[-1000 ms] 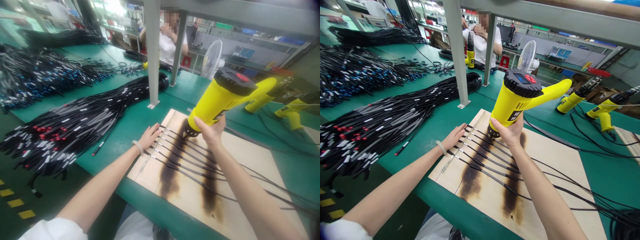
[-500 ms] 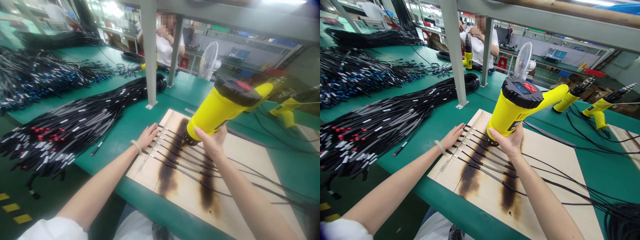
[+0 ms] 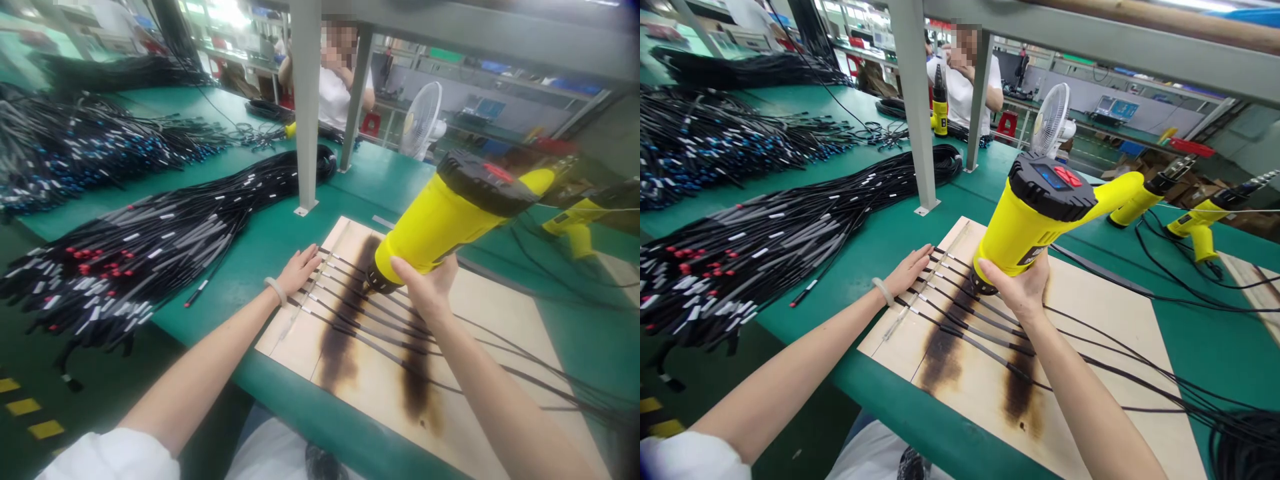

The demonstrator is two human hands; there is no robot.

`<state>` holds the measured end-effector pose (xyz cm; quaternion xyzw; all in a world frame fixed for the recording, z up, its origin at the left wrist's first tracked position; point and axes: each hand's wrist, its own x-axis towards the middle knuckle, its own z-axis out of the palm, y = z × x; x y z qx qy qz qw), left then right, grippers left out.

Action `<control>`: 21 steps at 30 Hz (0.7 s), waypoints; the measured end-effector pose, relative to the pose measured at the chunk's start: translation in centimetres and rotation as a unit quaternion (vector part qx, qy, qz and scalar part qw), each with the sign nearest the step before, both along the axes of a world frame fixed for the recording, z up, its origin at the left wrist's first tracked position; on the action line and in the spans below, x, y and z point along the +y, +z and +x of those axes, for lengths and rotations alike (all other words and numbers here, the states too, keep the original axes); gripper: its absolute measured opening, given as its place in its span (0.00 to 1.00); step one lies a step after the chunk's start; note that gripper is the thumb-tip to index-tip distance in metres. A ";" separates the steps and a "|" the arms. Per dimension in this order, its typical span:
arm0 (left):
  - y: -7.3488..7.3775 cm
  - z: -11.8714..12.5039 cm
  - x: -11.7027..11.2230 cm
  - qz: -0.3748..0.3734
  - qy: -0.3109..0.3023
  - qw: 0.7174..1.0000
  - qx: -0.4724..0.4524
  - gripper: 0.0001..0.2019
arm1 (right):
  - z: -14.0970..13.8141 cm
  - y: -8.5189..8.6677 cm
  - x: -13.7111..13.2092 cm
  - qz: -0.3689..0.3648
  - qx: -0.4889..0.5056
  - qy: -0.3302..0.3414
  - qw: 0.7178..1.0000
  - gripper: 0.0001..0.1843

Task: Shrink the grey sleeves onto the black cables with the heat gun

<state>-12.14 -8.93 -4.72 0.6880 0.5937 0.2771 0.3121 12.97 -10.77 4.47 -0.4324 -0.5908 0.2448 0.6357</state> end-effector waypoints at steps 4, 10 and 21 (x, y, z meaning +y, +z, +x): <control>-0.1 0.0 0.1 -0.003 -0.002 1.000 -0.008 0.38 | -0.4 0.2 -0.1 0.016 0.014 0.007 1.000 0.30; -0.1 0.0 0.0 -0.008 -0.007 1.000 -0.013 0.39 | -0.6 -0.2 0.5 0.020 0.022 0.009 1.000 0.32; 0.1 0.1 -0.2 -0.006 -0.007 1.000 -0.011 0.39 | -1.3 0.1 1.1 0.033 0.027 0.012 0.999 0.29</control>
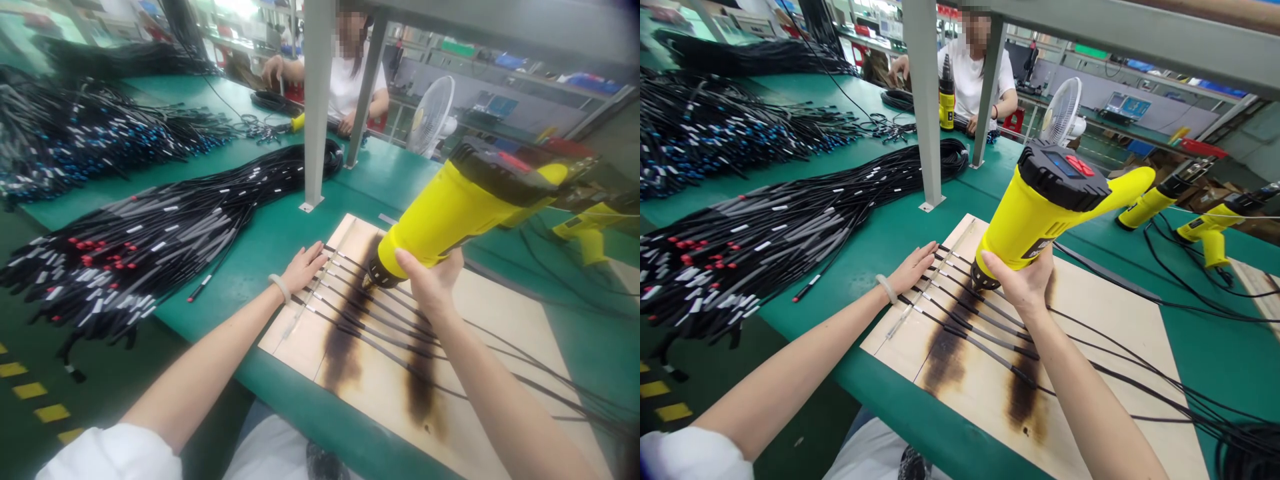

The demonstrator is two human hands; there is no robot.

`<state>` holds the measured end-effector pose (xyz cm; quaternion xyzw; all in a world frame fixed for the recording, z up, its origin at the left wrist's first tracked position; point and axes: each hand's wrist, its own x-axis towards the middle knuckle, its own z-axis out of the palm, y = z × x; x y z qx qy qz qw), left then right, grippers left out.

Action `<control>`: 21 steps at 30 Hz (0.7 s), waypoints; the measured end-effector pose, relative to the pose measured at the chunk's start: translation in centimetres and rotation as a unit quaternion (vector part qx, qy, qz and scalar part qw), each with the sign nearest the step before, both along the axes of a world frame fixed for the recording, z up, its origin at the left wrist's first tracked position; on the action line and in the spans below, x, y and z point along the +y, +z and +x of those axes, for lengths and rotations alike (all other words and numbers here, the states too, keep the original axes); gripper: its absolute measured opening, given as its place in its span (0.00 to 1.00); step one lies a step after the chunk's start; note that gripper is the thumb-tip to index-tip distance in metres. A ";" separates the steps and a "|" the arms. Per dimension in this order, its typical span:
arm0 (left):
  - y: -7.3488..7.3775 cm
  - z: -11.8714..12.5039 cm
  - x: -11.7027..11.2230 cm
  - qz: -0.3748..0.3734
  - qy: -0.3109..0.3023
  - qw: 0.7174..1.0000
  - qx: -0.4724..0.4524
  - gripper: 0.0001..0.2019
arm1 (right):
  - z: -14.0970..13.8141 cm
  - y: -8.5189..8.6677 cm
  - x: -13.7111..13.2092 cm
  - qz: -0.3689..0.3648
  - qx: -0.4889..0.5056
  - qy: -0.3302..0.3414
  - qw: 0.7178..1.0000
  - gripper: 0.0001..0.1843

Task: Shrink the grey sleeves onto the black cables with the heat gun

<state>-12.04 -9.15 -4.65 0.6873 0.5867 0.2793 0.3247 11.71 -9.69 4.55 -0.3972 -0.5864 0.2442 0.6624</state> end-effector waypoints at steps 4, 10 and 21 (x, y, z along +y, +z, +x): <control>0.1 0.0 0.0 -0.002 -0.001 1.000 0.002 0.39 | -0.1 0.0 0.1 0.002 -0.011 0.006 1.000 0.28; 0.1 0.1 0.0 -0.004 0.001 1.000 0.006 0.38 | -0.5 0.2 0.0 -0.012 -0.022 0.000 1.000 0.29; 0.0 0.0 -0.2 -0.004 0.002 1.000 0.000 0.37 | -0.6 0.3 -0.3 -0.004 -0.025 -0.001 1.000 0.31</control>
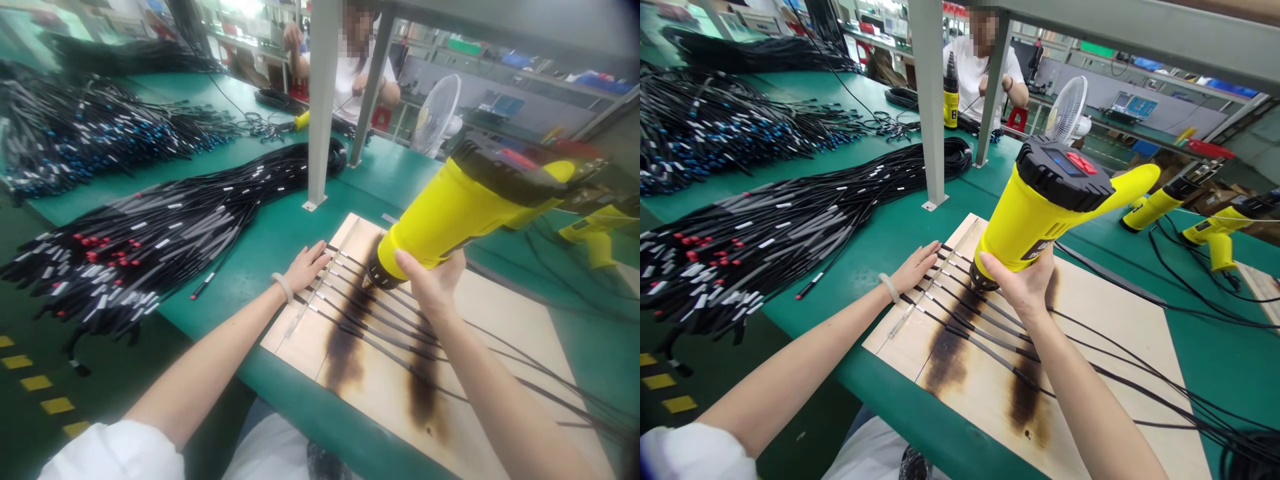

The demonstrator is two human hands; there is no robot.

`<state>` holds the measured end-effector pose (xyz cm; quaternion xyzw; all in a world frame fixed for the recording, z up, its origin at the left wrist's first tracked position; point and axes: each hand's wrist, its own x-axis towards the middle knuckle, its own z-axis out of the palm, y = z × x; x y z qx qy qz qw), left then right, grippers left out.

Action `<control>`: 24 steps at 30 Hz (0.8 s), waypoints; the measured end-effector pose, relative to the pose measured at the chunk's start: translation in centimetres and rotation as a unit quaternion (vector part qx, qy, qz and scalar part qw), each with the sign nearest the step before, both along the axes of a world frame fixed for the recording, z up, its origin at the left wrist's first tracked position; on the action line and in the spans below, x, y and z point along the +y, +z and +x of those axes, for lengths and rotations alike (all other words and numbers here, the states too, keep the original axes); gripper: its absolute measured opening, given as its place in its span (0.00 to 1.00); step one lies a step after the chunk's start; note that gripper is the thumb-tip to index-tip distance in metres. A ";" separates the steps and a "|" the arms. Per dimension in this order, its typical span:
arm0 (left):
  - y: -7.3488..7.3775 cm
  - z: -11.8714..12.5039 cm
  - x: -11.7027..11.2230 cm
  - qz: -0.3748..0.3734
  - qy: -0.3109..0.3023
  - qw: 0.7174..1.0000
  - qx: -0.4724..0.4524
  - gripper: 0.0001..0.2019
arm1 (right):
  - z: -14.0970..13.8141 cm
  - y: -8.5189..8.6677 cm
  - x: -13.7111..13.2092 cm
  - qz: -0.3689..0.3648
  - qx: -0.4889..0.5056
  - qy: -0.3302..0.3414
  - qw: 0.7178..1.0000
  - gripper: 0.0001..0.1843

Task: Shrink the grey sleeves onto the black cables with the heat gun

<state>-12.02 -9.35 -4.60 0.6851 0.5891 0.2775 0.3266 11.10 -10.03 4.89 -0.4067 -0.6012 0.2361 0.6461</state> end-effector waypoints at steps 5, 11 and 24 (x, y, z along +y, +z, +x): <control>-0.1 0.0 0.0 0.002 0.001 1.000 0.002 0.38 | 0.0 -0.2 0.1 0.000 0.016 -0.008 1.000 0.33; -0.1 0.0 0.1 0.003 0.001 1.000 0.001 0.37 | -0.1 -0.1 0.0 -0.001 0.010 -0.001 1.000 0.31; -0.2 0.0 0.1 0.002 0.002 1.000 -0.005 0.38 | 0.0 -0.1 -0.5 0.000 -0.009 -0.023 1.000 0.33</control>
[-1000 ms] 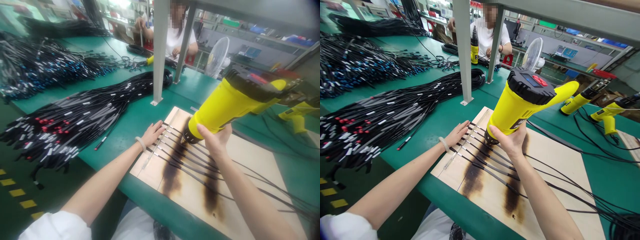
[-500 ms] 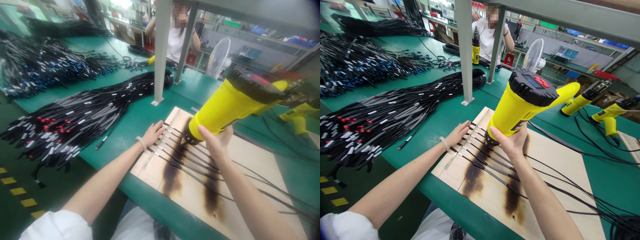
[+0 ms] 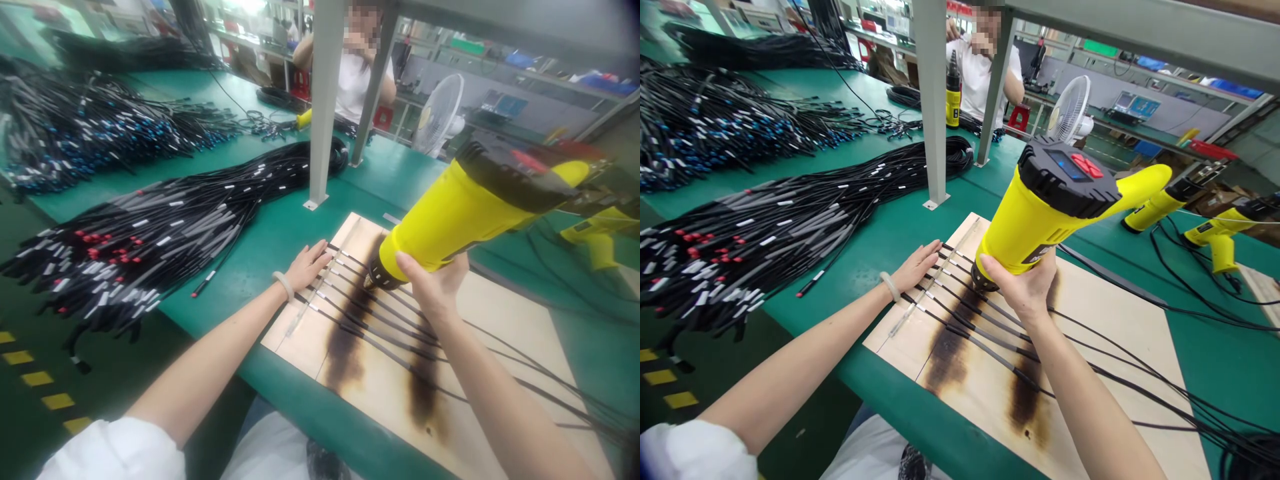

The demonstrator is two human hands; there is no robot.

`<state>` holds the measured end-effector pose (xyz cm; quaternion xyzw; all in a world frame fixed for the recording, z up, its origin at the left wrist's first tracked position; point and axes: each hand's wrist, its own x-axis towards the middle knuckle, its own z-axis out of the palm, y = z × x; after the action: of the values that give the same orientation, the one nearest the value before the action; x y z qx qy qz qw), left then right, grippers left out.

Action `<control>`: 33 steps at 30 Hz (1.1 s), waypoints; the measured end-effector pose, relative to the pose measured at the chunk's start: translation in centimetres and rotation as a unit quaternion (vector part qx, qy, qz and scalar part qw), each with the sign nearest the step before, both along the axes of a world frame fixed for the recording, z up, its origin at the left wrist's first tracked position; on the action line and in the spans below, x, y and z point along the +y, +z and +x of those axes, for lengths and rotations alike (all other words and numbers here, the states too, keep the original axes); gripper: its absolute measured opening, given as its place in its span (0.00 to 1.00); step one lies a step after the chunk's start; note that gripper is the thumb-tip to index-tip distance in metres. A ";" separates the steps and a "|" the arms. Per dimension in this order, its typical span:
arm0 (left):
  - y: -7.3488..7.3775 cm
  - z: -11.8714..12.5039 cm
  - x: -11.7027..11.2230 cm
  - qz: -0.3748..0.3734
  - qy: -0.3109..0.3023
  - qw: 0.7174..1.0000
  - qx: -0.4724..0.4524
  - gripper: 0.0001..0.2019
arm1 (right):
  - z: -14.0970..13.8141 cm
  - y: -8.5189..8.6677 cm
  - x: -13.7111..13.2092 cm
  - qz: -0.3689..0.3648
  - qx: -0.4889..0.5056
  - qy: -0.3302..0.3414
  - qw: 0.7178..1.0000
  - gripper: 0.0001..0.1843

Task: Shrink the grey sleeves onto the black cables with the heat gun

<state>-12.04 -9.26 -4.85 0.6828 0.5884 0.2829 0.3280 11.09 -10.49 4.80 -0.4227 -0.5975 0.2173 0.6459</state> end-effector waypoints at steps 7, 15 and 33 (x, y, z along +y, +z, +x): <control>0.1 0.1 -0.1 -0.004 -0.001 1.000 -0.001 0.38 | 0.0 -0.2 0.0 0.000 0.005 0.003 1.000 0.34; 0.4 0.2 -0.1 -0.006 0.001 1.000 0.005 0.38 | 0.3 -0.2 -0.1 -0.008 -0.008 -0.005 1.000 0.35; 0.0 0.0 0.2 0.005 -0.006 1.000 0.012 0.38 | 1.5 0.3 -1.4 0.005 0.002 0.014 1.000 0.29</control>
<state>-12.07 -9.04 -4.85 0.6913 0.5866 0.2761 0.3190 12.56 -11.90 5.09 -0.4106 -0.6034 0.2240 0.6458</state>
